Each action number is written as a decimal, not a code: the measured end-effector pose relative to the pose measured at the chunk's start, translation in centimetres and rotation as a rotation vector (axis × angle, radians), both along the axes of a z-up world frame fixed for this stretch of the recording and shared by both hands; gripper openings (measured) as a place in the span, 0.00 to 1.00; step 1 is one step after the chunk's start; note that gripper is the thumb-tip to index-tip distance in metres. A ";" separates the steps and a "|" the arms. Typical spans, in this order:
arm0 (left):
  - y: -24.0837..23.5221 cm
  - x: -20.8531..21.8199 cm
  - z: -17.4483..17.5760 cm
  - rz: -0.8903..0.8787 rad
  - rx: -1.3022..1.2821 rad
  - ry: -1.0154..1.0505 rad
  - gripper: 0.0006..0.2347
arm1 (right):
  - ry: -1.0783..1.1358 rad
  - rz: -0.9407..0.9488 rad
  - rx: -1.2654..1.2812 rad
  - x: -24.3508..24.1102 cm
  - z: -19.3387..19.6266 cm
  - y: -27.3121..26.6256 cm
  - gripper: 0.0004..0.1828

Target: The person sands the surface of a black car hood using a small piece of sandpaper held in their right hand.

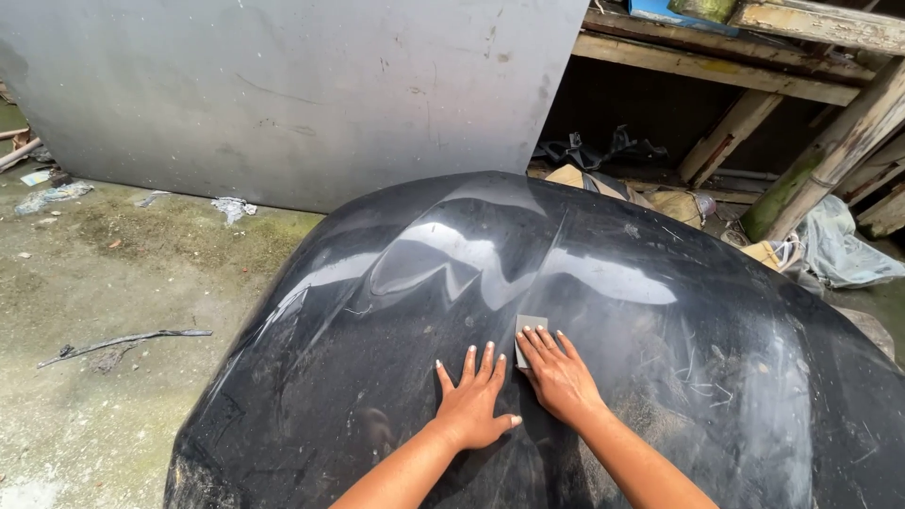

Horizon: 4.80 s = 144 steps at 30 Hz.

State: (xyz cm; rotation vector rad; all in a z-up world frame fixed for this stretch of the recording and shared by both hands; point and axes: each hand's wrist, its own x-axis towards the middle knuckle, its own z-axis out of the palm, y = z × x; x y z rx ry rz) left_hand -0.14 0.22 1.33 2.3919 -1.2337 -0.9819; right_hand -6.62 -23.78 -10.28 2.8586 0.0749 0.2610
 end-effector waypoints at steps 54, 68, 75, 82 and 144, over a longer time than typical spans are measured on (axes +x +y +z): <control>0.1 3.0 -2.0 0.048 -0.077 -0.034 0.41 | 0.016 -0.226 -0.022 5.0 1.4 -0.5 0.42; -2.6 3.4 -0.4 0.002 -0.007 0.011 0.51 | 0.040 -0.277 0.090 6.4 4.0 -2.6 0.34; -2.9 3.1 -0.8 -0.014 -0.010 -0.031 0.52 | 0.141 -0.281 0.193 6.3 5.9 -2.0 0.33; -2.7 3.0 -1.6 -0.019 -0.035 -0.050 0.49 | 0.141 -0.284 0.251 6.5 5.8 -2.2 0.33; -2.4 3.9 -0.9 -0.038 0.049 -0.054 0.38 | -0.029 -0.238 0.023 6.0 1.9 -2.7 0.32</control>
